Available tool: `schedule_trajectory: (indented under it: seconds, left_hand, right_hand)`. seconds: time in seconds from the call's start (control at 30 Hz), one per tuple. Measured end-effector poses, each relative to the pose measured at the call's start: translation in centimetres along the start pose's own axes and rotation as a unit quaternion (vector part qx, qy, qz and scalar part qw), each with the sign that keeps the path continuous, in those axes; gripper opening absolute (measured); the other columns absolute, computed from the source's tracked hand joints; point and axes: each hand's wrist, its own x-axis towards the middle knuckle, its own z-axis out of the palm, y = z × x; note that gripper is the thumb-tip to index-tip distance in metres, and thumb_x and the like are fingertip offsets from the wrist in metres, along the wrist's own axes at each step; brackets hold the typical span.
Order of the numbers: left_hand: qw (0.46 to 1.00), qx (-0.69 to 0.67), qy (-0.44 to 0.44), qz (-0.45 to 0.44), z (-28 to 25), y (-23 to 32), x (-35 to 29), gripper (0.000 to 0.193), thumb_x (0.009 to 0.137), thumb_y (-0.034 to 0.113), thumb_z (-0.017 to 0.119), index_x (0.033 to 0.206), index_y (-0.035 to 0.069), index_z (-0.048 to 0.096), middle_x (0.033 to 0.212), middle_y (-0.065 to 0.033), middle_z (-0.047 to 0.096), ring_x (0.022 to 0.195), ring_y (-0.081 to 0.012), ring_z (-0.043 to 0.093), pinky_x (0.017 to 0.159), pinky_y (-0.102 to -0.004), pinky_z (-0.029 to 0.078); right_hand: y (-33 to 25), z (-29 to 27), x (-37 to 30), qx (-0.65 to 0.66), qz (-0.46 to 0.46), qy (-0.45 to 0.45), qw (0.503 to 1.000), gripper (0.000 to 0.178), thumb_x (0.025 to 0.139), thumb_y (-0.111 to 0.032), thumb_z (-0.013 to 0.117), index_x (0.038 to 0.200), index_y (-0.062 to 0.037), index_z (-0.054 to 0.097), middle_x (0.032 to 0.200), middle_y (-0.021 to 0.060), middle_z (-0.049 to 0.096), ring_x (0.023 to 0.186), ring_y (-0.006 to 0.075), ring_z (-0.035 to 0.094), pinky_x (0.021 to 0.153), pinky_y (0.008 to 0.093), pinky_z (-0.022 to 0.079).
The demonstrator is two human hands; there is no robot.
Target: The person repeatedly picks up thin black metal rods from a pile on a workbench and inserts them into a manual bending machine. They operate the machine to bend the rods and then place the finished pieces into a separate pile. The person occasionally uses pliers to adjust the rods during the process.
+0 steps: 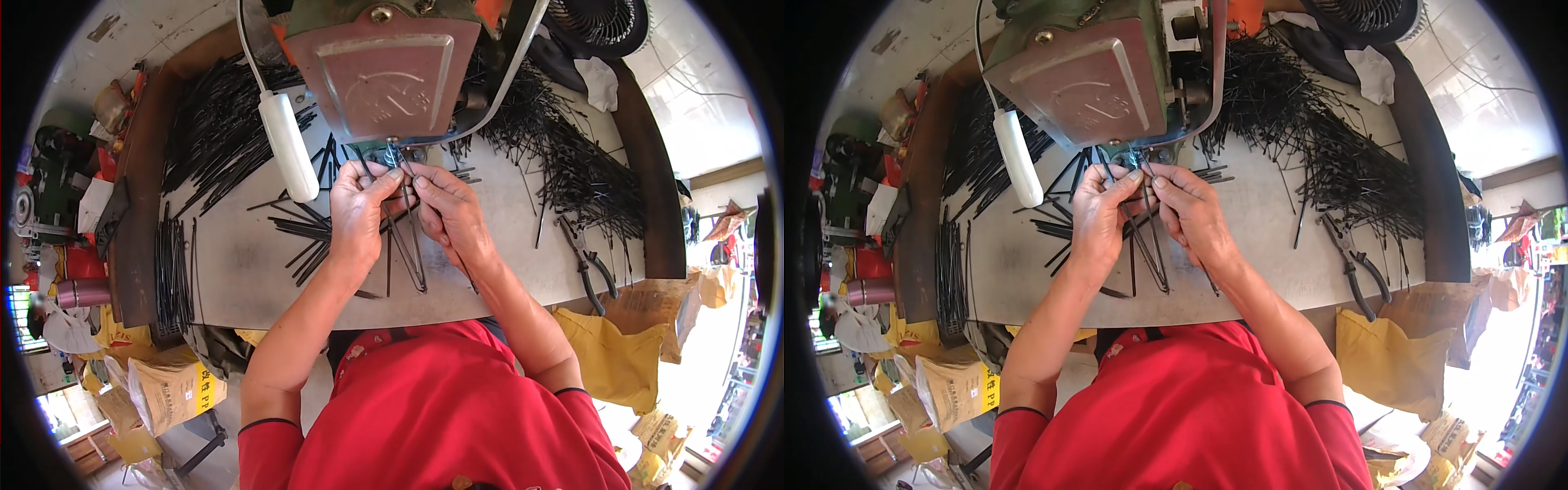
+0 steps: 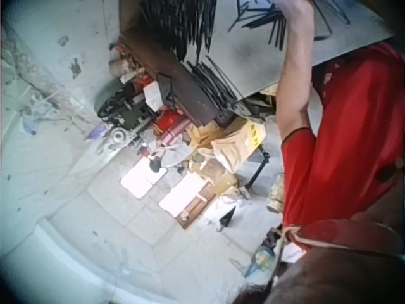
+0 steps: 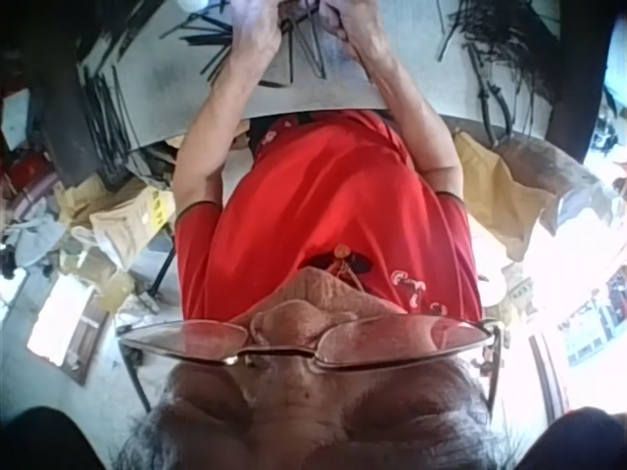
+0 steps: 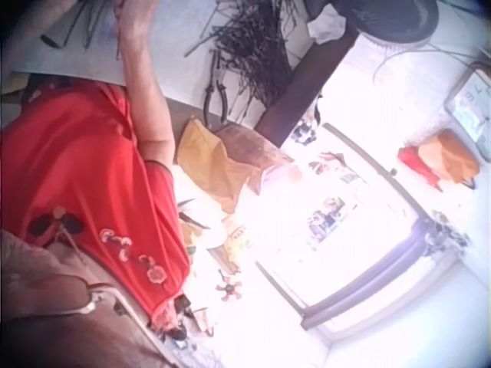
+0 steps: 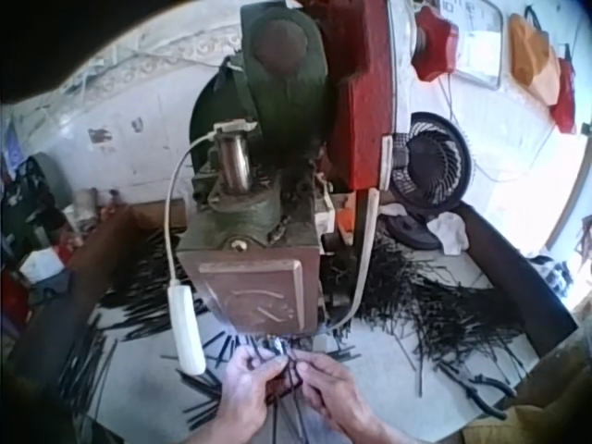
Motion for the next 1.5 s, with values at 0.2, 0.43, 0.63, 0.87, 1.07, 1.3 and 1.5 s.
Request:
schedule_trajectory:
  seconds: [0.2, 0.43, 0.63, 0.87, 1.07, 1.3, 1.5]
  left_hand:
    - [1.0, 0.011, 0.015, -0.009, 0.1, 0.6, 0.1, 0.018, 0.084, 0.003, 0.064, 0.09, 0.007, 0.048, 0.079, -0.0029, 0.059, 0.066, -0.0107, 0.06, 0.053, -0.0246, 0.051]
    - [1.0, 0.011, 0.013, 0.019, 0.3, 0.2, -0.2, 0.018, 0.084, 0.001, 0.064, 0.088, 0.006, 0.048, 0.075, -0.0012, 0.055, 0.064, -0.0092, 0.058, 0.055, -0.025, 0.056]
    - [0.998, 0.046, -0.002, 0.043, 0.1, 0.4, -0.1, 0.018, 0.084, 0.0, 0.063, 0.085, 0.006, 0.047, 0.074, -0.0005, 0.053, 0.063, -0.009, 0.058, 0.054, -0.0236, 0.054]
    - [0.999, 0.013, 0.019, 0.027, 0.4, -0.1, -0.1, 0.018, 0.084, 0.002, 0.065, 0.086, 0.008, 0.048, 0.076, -0.0014, 0.056, 0.064, -0.0088, 0.058, 0.055, -0.0228, 0.053]
    - [1.0, -0.001, 0.014, -0.023, 0.1, -0.3, -0.1, 0.017, 0.084, 0.007, 0.067, 0.088, 0.008, 0.05, 0.08, -0.0008, 0.058, 0.069, -0.009, 0.059, 0.059, -0.0224, 0.052]
    - [0.999, 0.039, -0.009, 0.021, 0.6, 1.0, -0.4, 0.016, 0.085, 0.004, 0.062, 0.089, 0.006, 0.047, 0.078, -0.0052, 0.059, 0.064, -0.0121, 0.061, 0.057, -0.0246, 0.054]
    - [0.999, 0.038, -0.02, 0.023, 0.5, 1.0, -0.1, 0.017, 0.085, 0.002, 0.061, 0.087, 0.005, 0.045, 0.076, -0.0073, 0.059, 0.06, -0.0136, 0.061, 0.056, -0.0255, 0.055]
  right_hand:
    - [0.1, 1.1, -0.2, -0.06, -0.022, 0.037, 0.997, 0.032, 0.095, -0.017, 0.048, 0.12, 0.0029, 0.054, 0.06, -0.0007, 0.045, 0.042, 0.0043, 0.034, 0.036, 0.0207, 0.026]
    - [0.3, 0.3, 0.1, 0.01, -0.004, 0.022, 1.0, 0.033, 0.096, -0.019, 0.047, 0.12, 0.0022, 0.054, 0.052, -0.0025, 0.038, 0.041, 0.0045, 0.032, 0.036, 0.0203, 0.024]
    - [-0.8, -0.8, 0.2, -0.047, -0.002, -0.027, 0.999, 0.032, 0.096, -0.018, 0.048, 0.118, 0.0031, 0.055, 0.053, -0.0031, 0.039, 0.042, 0.0044, 0.031, 0.035, 0.0207, 0.023]
    - [0.0, 1.1, -0.3, -0.056, -0.013, 0.046, 0.997, 0.035, 0.095, -0.017, 0.048, 0.123, 0.0031, 0.052, 0.054, -0.0032, 0.039, 0.043, 0.005, 0.032, 0.037, 0.0213, 0.025]
    - [0.0, -0.1, 0.0, -0.036, -0.001, 0.01, 0.999, 0.038, 0.095, -0.017, 0.048, 0.127, 0.0037, 0.05, 0.056, -0.0032, 0.04, 0.043, 0.0053, 0.034, 0.037, 0.0213, 0.026]
    - [-1.3, 0.5, -0.4, -0.097, 0.013, 0.021, 0.995, 0.036, 0.095, -0.017, 0.047, 0.125, 0.0036, 0.052, 0.054, -0.0033, 0.04, 0.042, 0.0048, 0.032, 0.036, 0.0211, 0.025]
    - [-1.7, 0.4, -0.6, -0.075, 0.014, 0.009, 0.997, 0.035, 0.095, -0.015, 0.047, 0.124, 0.0037, 0.053, 0.066, -0.001, 0.046, 0.043, 0.004, 0.034, 0.036, 0.0205, 0.026]
